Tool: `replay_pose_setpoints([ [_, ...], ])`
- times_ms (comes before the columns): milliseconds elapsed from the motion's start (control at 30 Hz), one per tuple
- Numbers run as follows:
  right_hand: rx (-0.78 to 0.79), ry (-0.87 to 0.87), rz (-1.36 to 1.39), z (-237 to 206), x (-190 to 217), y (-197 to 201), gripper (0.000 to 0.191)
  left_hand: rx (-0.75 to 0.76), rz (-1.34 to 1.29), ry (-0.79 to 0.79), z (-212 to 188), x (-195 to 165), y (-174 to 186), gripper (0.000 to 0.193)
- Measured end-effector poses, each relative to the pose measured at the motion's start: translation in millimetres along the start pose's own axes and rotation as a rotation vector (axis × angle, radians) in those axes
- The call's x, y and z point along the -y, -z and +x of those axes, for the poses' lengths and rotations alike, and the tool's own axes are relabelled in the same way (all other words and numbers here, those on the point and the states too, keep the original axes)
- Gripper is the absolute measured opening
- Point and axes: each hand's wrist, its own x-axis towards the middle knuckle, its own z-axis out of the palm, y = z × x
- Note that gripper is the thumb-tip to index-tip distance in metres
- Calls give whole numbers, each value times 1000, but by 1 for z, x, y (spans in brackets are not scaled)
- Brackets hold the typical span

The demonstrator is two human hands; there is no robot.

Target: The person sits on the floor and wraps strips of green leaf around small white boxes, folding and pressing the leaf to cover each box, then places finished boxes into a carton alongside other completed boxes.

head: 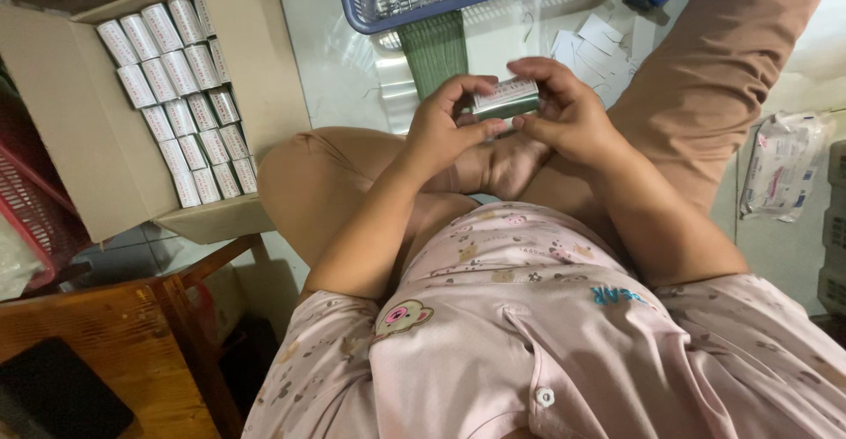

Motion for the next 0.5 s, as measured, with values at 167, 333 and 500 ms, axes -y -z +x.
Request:
replay_pose_setpoints([
  [167, -32, 182, -100, -3, 11, -15, 79, -60, 147, -125, -1, -27, -20, 56],
  [333, -89, 265, -410, -12, 17, -28, 74, -40, 356, -205, -3, -36, -28, 62],
  [500, -58, 343, -558, -17, 16, -26, 77, -49, 558, -203, -5, -40, -32, 61],
])
